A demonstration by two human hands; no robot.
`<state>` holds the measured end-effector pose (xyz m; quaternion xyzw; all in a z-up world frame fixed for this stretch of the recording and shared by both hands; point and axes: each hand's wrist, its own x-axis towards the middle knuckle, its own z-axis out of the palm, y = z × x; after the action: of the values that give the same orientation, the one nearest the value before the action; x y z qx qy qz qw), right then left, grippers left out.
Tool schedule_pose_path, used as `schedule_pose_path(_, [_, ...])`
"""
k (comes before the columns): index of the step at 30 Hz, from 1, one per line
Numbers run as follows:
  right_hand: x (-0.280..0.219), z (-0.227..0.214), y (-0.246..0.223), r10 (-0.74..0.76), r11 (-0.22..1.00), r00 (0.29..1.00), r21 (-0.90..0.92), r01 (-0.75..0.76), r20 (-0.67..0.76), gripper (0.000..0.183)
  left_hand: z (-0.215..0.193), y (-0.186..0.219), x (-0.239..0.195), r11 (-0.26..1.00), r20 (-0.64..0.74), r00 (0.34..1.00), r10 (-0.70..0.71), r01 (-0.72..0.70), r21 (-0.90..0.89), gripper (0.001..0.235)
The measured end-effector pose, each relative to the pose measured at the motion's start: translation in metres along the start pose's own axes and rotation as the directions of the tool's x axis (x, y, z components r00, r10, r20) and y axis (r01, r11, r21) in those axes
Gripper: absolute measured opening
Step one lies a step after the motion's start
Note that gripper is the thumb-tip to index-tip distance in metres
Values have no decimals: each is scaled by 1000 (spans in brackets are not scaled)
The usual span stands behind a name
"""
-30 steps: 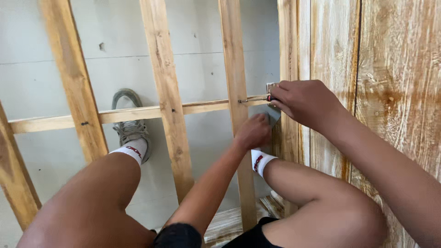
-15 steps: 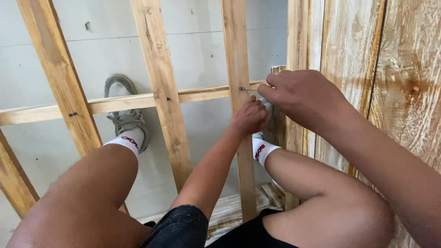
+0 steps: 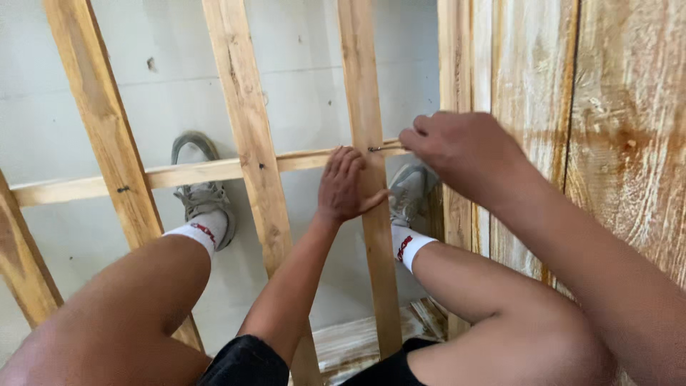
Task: The person sits on the floor and uses a screwdriver to drive screws into wooden studs of a wall frame. The person repeatedly positions the screwdriver and turns it to fasten screws into the wood.
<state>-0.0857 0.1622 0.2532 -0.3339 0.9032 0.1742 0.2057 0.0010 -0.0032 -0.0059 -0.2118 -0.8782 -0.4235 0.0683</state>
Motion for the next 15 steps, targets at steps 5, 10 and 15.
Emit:
schedule_pose_path(5, [-7,-1,-8,6,999,997,33,-3,-80,13,21,-22,78,873,-154,860,-487,471,-126,40])
schedule_pose_path(10, [-6,9,-9,-46,993,990,98,59,-132,16,39,-25,152,502,111,509,-853,860,-86,69])
schedule_pose_path(15, [-17,15,-5,39,996,999,83,-39,-5,20,37,-22,150,620,66,629,-775,776,-114,39])
